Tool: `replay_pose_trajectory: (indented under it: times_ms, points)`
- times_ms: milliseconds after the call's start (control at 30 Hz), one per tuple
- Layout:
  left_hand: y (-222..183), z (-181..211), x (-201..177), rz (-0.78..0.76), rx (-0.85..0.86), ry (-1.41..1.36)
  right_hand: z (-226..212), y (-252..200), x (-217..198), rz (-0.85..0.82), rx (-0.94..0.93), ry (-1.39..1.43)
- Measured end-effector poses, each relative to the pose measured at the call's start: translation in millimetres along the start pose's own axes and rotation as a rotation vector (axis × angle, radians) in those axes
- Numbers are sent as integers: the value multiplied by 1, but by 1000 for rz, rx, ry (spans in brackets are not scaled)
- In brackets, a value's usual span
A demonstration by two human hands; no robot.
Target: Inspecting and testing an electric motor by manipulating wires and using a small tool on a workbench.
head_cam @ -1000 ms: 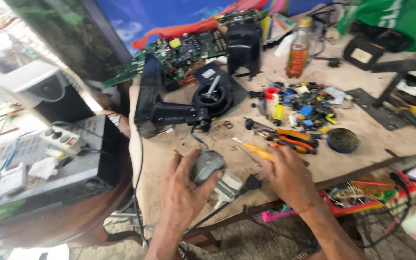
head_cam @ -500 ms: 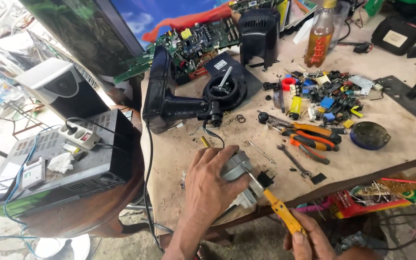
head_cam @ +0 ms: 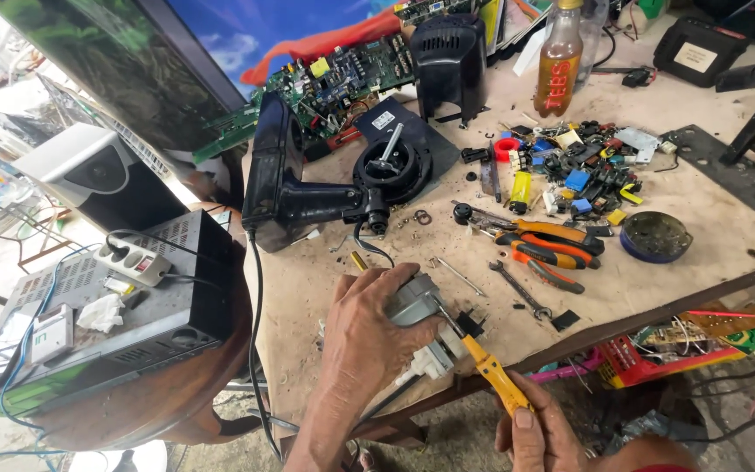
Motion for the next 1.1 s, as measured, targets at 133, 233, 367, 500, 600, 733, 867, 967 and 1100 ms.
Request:
replay_pose_trajectory:
  times_ms: [133,233,367,500,600,733,867,967,1100]
  points:
    - [0,-6,3,14,16,-19,-13,-4,10,61,-63,21]
    - [1,-6,3,36,67,-12,-9,-1,3,59,-44,-60]
    - [1,-8,4,59,89,14,0,10,-16,-184,33,-118]
    - [-1,-4,1,67,216,89,-46,-2,12,-131,165,7]
    - [-3,1,-4,60,265,88,-31,8,15,-390,626,619]
    - [0,-1,-3,75,303,113,-55,9,36,-131,745,297]
    - [2,-3,-3,73,313,103,-113,35,57,-220,-368,-846]
    - [0,-1,-3,69,306,102,-133,22,76,-147,-775,-1030]
    - [-1,-2,-2,94,292,109,-59,25,25,129,91,79]
Point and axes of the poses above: each hand's wrist, its own y-axis towards the middle knuckle, its own x-axis out of the palm, z = x × y, the point moved 4 cm from there along y, towards the middle knuckle, and after that the axes turned 4 degrees about z, right-handed, at the moved point
